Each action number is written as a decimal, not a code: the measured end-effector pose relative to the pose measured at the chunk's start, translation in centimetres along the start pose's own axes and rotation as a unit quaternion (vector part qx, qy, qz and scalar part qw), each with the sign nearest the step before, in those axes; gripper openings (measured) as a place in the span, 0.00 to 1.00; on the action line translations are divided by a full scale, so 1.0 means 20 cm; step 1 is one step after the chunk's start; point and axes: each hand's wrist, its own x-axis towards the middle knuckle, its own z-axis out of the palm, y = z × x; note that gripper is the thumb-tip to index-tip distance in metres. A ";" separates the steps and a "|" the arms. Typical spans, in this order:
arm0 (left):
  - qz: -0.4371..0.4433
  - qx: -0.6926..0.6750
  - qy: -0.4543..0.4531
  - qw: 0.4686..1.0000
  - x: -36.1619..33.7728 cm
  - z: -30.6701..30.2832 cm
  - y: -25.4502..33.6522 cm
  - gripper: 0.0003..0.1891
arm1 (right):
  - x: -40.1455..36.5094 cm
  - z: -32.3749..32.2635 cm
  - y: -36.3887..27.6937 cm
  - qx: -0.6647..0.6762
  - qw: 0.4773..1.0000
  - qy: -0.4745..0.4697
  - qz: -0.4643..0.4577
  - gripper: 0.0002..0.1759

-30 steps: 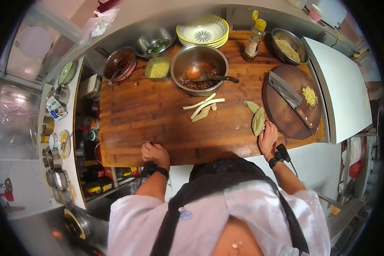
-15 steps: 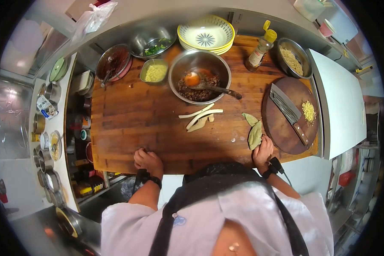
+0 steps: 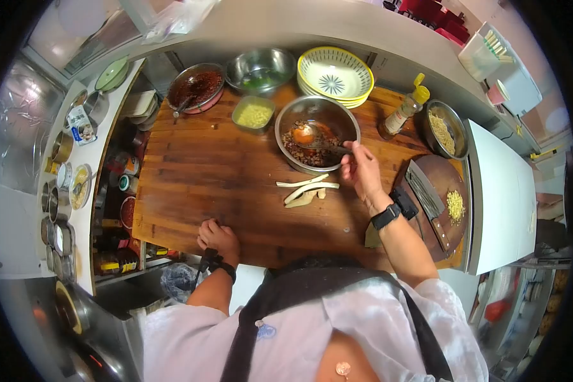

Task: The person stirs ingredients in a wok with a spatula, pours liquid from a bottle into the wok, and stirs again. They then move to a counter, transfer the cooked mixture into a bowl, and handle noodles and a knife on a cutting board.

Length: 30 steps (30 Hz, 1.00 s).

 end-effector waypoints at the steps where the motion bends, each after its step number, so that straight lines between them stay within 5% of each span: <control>1: 0.012 0.001 0.003 1.000 0.00 0.00 0.00 0.14 | 0.04 0.01 -0.02 -0.041 0.998 0.015 -0.034 0.16; 5: 0.030 0.000 0.008 1.000 0.00 -0.02 -0.01 0.14 | 0.05 0.00 -0.18 -0.187 0.982 -0.021 -0.026 0.16; 9: 0.009 -0.014 -0.030 0.999 -0.01 0.01 -0.03 0.13 | -0.20 0.07 -0.49 -0.607 0.747 -0.193 -0.191 0.17; 12: 0.009 -0.023 -0.021 0.999 -0.01 0.02 -0.03 0.13 | -0.33 0.10 -0.69 -0.677 0.664 -0.249 -0.196 0.16; 20: 0.023 0.003 0.003 1.000 0.00 0.01 -0.02 0.13 | -0.29 0.14 -0.68 -0.702 0.584 -0.383 -0.142 0.14; 22: 0.018 0.000 -0.021 1.000 0.00 0.00 -0.02 0.13 | -0.21 0.09 -0.50 -0.700 0.523 -0.404 -0.271 0.14; 23: 0.018 0.001 -0.018 1.000 0.00 0.01 -0.03 0.13 | -0.22 0.10 -0.44 -0.759 0.498 -0.375 -0.189 0.15; 25: 0.024 -0.014 -0.006 1.000 0.00 0.02 -0.03 0.13 | -0.31 0.12 -0.33 -0.814 0.405 -0.334 -0.247 0.19; 29: 0.017 -0.015 0.005 1.000 0.00 0.01 -0.02 0.12 | -0.25 -0.01 -0.09 -0.840 0.388 -0.271 -0.265 0.22; 30: 0.019 -0.008 0.012 1.000 0.00 0.01 -0.01 0.12 | -0.19 -0.07 -0.05 -0.805 0.448 -0.236 -0.308 0.21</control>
